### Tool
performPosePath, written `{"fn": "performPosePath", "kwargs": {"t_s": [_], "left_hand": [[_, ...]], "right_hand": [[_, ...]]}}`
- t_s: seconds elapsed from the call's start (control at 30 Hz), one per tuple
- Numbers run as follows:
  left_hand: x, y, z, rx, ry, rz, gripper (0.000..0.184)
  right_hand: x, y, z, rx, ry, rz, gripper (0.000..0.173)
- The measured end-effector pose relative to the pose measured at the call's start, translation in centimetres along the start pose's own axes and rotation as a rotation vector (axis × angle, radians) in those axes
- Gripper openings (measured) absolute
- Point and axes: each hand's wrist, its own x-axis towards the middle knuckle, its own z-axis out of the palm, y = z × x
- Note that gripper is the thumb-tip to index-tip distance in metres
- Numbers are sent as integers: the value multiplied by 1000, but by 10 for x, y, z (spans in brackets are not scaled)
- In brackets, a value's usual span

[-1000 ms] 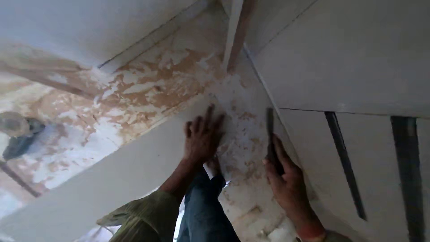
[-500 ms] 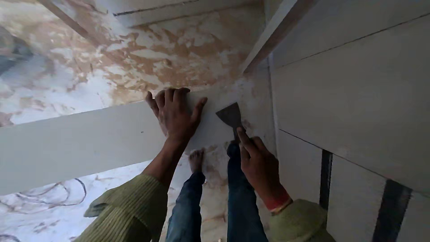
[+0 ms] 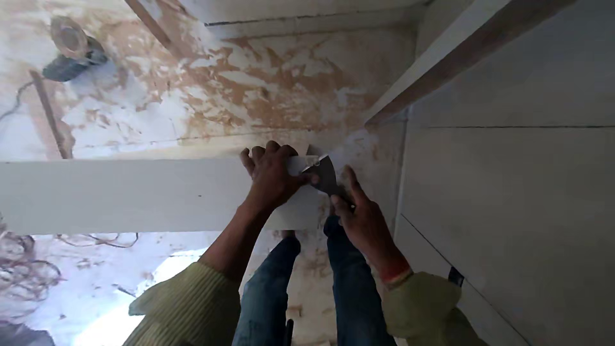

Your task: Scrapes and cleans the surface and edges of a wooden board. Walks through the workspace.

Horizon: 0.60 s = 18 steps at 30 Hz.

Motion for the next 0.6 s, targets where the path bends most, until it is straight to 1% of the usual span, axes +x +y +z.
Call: {"fn": "performPosePath", "kwargs": {"t_s": [0.1, 0.23, 0.4, 0.5, 0.6], "left_hand": [[1, 7, -5, 5, -41, -36, 63], [2, 7, -5, -4, -44, -37, 66], [0, 5, -4, -17, -80, -23, 66], [-3, 3, -2, -16, -67, 8, 66], [-5, 2, -1, 11, -62, 20, 67]], "right_hand": [[14, -7, 2, -3, -49, -16, 65], [19, -17, -6, -202, -39, -8, 60], [19, -26, -14, -374, -110, -24, 59], [19, -23, -14, -447, -71, -113, 58], [20, -9, -7, -423, 10, -214, 56]]}}
